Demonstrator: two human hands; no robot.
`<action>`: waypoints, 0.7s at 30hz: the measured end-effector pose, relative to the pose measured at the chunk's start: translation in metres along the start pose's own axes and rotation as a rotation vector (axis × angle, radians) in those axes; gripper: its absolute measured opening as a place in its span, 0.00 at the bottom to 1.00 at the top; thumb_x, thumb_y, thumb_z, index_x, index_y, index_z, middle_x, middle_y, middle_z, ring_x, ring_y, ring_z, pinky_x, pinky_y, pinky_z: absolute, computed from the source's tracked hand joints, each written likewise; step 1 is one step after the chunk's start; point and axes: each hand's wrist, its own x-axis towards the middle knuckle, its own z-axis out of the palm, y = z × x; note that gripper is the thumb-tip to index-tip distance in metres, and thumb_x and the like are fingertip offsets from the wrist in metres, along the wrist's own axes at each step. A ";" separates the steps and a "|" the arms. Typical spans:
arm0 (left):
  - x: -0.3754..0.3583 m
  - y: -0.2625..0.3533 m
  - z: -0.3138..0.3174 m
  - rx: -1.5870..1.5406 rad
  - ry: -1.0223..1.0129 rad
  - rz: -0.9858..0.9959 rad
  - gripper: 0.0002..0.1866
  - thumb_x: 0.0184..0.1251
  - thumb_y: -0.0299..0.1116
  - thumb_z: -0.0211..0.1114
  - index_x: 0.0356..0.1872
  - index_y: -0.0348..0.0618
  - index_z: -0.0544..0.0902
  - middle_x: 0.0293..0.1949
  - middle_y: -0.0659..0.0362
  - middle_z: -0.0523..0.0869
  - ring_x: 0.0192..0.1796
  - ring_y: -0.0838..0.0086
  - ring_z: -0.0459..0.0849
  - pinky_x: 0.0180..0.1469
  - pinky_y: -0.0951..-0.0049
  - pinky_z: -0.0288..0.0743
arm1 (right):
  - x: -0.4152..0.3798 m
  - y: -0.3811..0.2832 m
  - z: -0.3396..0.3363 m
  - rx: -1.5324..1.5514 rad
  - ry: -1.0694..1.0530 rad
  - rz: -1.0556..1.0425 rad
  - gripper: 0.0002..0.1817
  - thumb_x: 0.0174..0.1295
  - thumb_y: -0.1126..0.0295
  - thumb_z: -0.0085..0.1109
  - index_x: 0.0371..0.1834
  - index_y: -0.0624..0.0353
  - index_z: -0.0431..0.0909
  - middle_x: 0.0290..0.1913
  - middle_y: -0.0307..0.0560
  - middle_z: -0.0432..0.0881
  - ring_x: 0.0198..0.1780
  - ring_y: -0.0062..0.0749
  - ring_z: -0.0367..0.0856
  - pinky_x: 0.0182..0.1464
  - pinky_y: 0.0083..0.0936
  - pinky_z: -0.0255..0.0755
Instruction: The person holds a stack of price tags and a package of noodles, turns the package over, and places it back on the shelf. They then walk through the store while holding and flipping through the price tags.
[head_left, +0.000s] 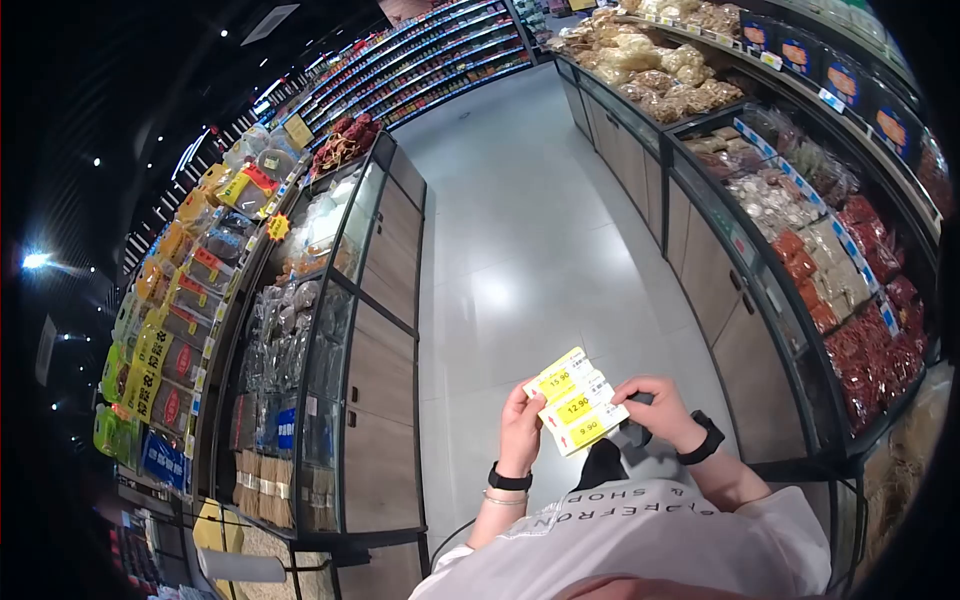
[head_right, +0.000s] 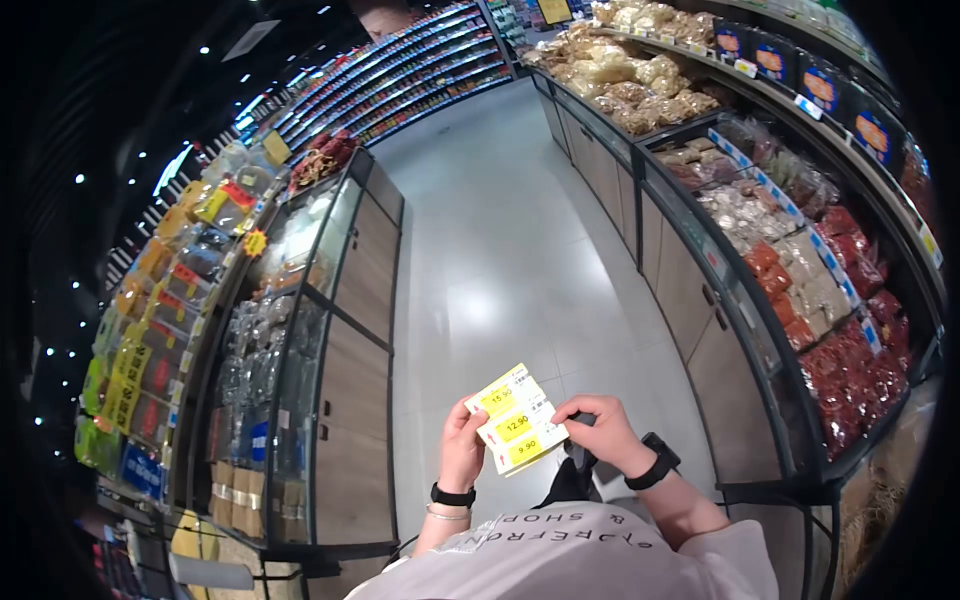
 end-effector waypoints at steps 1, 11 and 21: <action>0.021 0.004 -0.006 -0.034 -0.022 0.014 0.14 0.68 0.27 0.55 0.54 0.38 0.73 0.44 0.61 0.81 0.43 0.81 0.79 0.43 0.82 0.73 | 0.021 0.006 0.000 -0.003 -0.006 -0.021 0.07 0.51 0.83 0.55 0.30 0.64 0.81 0.34 0.41 0.84 0.37 0.22 0.80 0.43 0.17 0.72; 0.218 0.076 -0.022 0.066 -0.051 0.248 0.17 0.67 0.21 0.50 0.56 0.43 0.65 0.43 0.59 0.79 0.41 0.81 0.77 0.44 0.80 0.71 | 0.222 0.023 0.006 0.034 -0.051 0.020 0.06 0.53 0.82 0.55 0.31 0.65 0.81 0.34 0.41 0.83 0.36 0.18 0.78 0.39 0.15 0.71; 0.440 0.103 -0.053 0.009 -0.043 0.074 0.14 0.64 0.24 0.51 0.47 0.32 0.80 0.44 0.54 0.82 0.49 0.74 0.79 0.51 0.75 0.73 | 0.458 0.094 -0.018 0.157 -0.110 0.006 0.06 0.52 0.84 0.55 0.31 0.65 0.80 0.34 0.41 0.82 0.34 0.17 0.77 0.37 0.14 0.70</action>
